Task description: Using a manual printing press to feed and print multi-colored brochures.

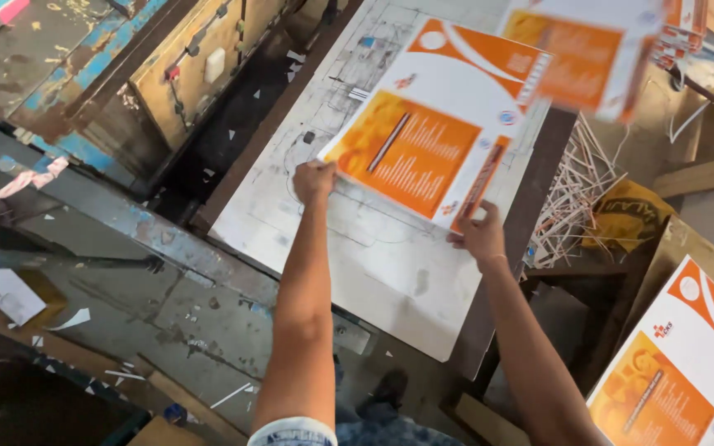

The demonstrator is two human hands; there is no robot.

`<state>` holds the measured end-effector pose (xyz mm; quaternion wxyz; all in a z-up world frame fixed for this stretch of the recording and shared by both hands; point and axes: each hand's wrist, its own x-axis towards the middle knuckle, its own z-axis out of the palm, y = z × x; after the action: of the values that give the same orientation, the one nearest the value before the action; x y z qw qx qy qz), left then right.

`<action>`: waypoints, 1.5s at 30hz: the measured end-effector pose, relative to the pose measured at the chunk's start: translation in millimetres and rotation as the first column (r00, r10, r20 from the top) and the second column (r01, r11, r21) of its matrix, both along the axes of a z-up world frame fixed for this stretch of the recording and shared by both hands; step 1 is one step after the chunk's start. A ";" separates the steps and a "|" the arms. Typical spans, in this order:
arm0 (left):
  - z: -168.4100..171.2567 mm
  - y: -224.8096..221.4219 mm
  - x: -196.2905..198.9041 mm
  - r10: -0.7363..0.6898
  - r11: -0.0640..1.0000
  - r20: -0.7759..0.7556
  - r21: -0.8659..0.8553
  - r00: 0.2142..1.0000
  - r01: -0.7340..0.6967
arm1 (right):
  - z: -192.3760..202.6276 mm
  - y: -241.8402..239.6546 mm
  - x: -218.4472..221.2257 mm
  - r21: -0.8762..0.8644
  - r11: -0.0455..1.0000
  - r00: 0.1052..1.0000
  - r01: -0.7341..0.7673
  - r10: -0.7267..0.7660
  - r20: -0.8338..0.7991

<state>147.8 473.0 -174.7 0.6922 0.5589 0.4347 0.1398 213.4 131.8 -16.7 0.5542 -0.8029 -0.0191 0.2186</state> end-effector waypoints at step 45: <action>88.7 -600.0 -155.3 -0.757 0.652 0.165 0.252 0.632 0.716 | -132.6 -634.7 -36.4 -0.225 0.974 0.979 0.028 -0.072 -0.191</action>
<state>-7.5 -127.0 -86.0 0.6905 0.7190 0.0618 -0.0503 177.1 -502.9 -149.2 0.4658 -0.8342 0.0810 0.2839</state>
